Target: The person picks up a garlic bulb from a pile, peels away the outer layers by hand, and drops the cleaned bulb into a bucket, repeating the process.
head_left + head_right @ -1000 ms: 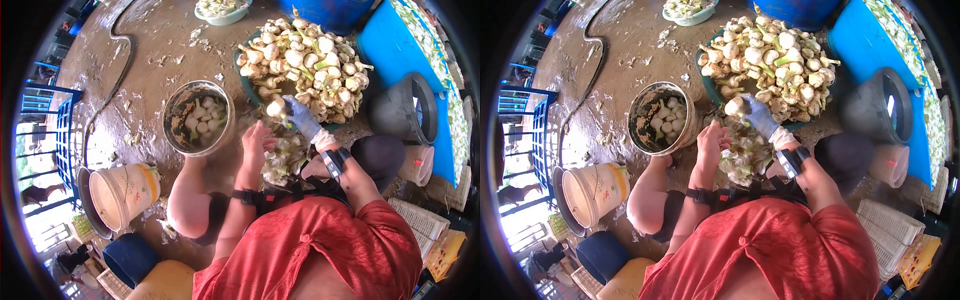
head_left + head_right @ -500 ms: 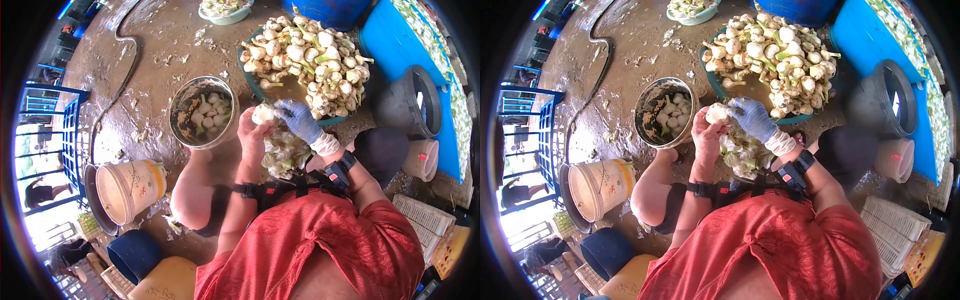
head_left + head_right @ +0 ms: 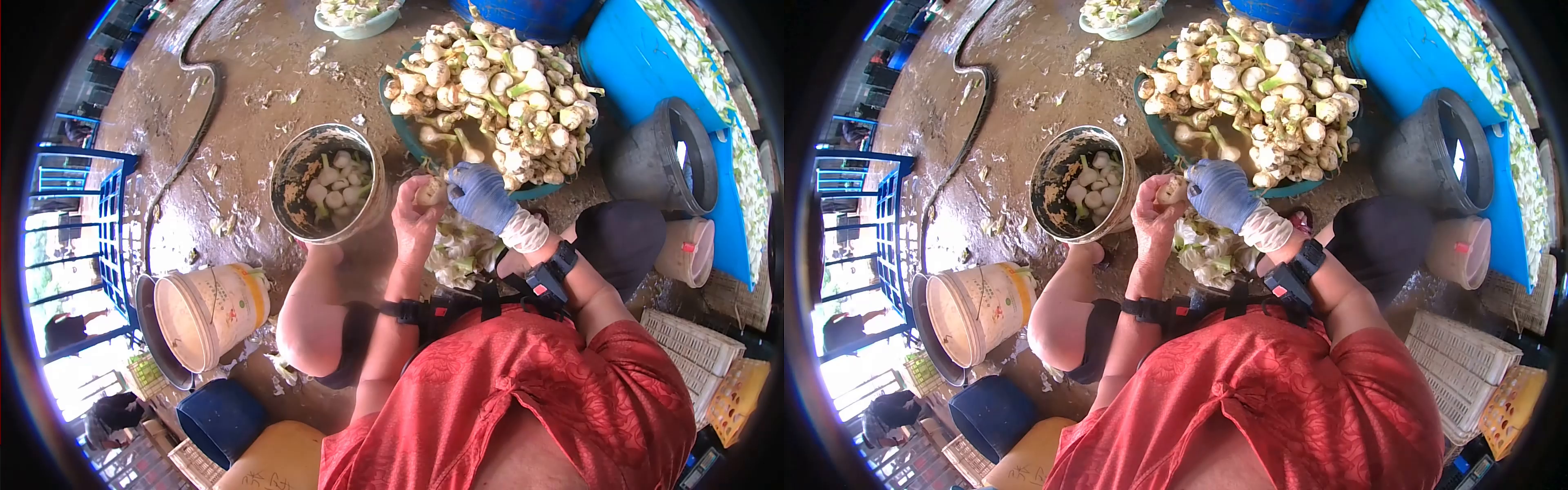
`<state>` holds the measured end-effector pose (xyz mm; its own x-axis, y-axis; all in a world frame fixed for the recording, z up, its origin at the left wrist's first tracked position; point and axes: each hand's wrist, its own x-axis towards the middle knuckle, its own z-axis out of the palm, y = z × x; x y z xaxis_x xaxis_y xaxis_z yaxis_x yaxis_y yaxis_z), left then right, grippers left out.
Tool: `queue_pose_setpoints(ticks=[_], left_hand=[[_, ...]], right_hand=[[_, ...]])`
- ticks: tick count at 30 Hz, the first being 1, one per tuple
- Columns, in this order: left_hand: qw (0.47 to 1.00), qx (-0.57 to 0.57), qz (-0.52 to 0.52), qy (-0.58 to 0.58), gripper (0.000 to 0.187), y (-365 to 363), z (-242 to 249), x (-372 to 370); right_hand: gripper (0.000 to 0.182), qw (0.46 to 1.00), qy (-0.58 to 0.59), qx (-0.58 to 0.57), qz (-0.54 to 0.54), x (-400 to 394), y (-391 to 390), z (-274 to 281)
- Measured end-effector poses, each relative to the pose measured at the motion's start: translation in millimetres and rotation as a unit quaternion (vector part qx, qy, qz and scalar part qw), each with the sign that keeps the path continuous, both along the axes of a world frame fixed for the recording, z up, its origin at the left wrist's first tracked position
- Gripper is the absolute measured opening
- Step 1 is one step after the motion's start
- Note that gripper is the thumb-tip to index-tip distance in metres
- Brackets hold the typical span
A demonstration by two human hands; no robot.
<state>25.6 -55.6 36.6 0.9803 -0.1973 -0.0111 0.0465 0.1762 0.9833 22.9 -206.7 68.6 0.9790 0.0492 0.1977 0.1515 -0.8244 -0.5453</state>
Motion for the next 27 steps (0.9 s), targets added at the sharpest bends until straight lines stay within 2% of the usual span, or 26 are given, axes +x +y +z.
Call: queue_pose_setpoints(ticks=[2, 4, 5, 7, 9, 11, 12, 13, 14, 15, 17, 18, 19, 20, 21, 22, 23, 25, 26, 27], left_hand=[[0.999, 0.034, -0.007, -0.002, 0.042, 2.5, 2.0, -0.7], [0.998, 0.008, -0.018, 0.061, 0.038, 4.2, 7.5, -1.3], [0.998, 0.008, -0.019, 0.061, 0.038, 5.7, 9.0, -1.1], [0.987, -0.065, -0.032, 0.142, 0.036, 7.9, 12.0, 0.3], [0.987, -0.076, -0.034, 0.141, 0.034, 7.4, 14.7, 0.8], [0.978, -0.141, -0.057, 0.143, 0.035, 11.0, 13.5, 3.1], [0.978, -0.141, -0.058, 0.143, 0.035, 10.9, 21.2, 4.0], [0.956, -0.235, -0.052, 0.171, 0.035, 11.1, 29.5, 4.6], [0.923, -0.326, -0.045, 0.197, 0.035, 12.4, 35.4, 5.6], [0.917, -0.338, -0.068, 0.198, 0.038, 19.7, 21.9, 10.9], [0.889, -0.392, -0.002, 0.237, 0.037, 23.1, 21.0, 12.3], [0.890, -0.391, 0.000, 0.237, 0.037, 25.7, 18.5, 13.6], [0.889, -0.389, 0.002, 0.242, 0.038, 27.4, 14.6, 14.9], [0.888, -0.387, 0.004, 0.249, 0.038, 28.5, 9.6, 14.2], [0.888, -0.386, 0.005, 0.252, 0.038, 28.3, 5.1, 13.5], [0.895, -0.369, 0.001, 0.250, 0.037, 27.0, 1.3, 14.1], [0.903, -0.353, -0.003, 0.247, 0.035, 25.3, 0.0, 14.5], [0.899, -0.365, -0.007, 0.241, 0.028, 20.7, 2.7, 13.3], [0.972, -0.188, 0.010, 0.137, 0.025, 19.3, 3.8, 13.4], [0.999, -0.004, 0.028, 0.027, 0.022, 18.8, 4.7, 13.8]], right_hand=[[0.011, 1.000, -0.002, -0.004, -0.004, 0.2, -0.8, -4.1], [0.010, 0.994, -0.018, 0.110, -0.013, 2.7, -5.3, -18.1], [0.010, 0.994, -0.018, 0.110, -0.014, 4.4, -8.4, -21.7], [0.010, 0.965, 0.099, 0.243, 0.005, 9.2, -15.7, -28.5], [0.010, 0.964, 0.101, 0.248, -0.006, 12.1, -21.0, -44.4], [0.010, 0.962, 0.103, 0.253, -0.018, 14.6, -28.0, -61.8], [0.012, 0.983, 0.133, 0.129, 0.008, 16.3, -33.0, -71.0], [0.015, 0.987, 0.160, 0.003, 0.033, 16.0, -36.2, -80.5], [0.017, 0.930, 0.096, -0.310, 0.174, 11.4, -36.9, -97.4], [0.017, 0.930, 0.096, -0.310, 0.173, -0.5, -37.5, -111.5], [0.018, 0.971, 0.206, -0.116, 0.021, -20.2, -33.5, -119.4], [0.016, 0.942, 0.267, -0.184, 0.085, -18.5, -33.6, -115.2], [0.016, 0.942, 0.267, -0.184, 0.088, -18.7, -32.9, -111.5], [0.014, 0.965, 0.230, 0.116, 0.042, -21.7, -30.3, -104.6], [0.012, 0.898, 0.170, 0.406, -0.010, -23.0, -26.4, -89.9], [0.022, 0.861, 0.173, 0.478, -0.020, -17.5, -23.4, -74.8], [0.022, 0.861, 0.172, 0.478, -0.023, -11.5, -21.8, -57.4], [0.028, 0.884, 0.120, 0.443, 0.087, -0.2, -22.5, -29.9], [0.024, 0.925, 0.114, 0.350, 0.096, 3.0, -23.8, -22.1], [0.024, 0.925, 0.113, 0.350, 0.096, 4.5, -23.3, -18.3]])
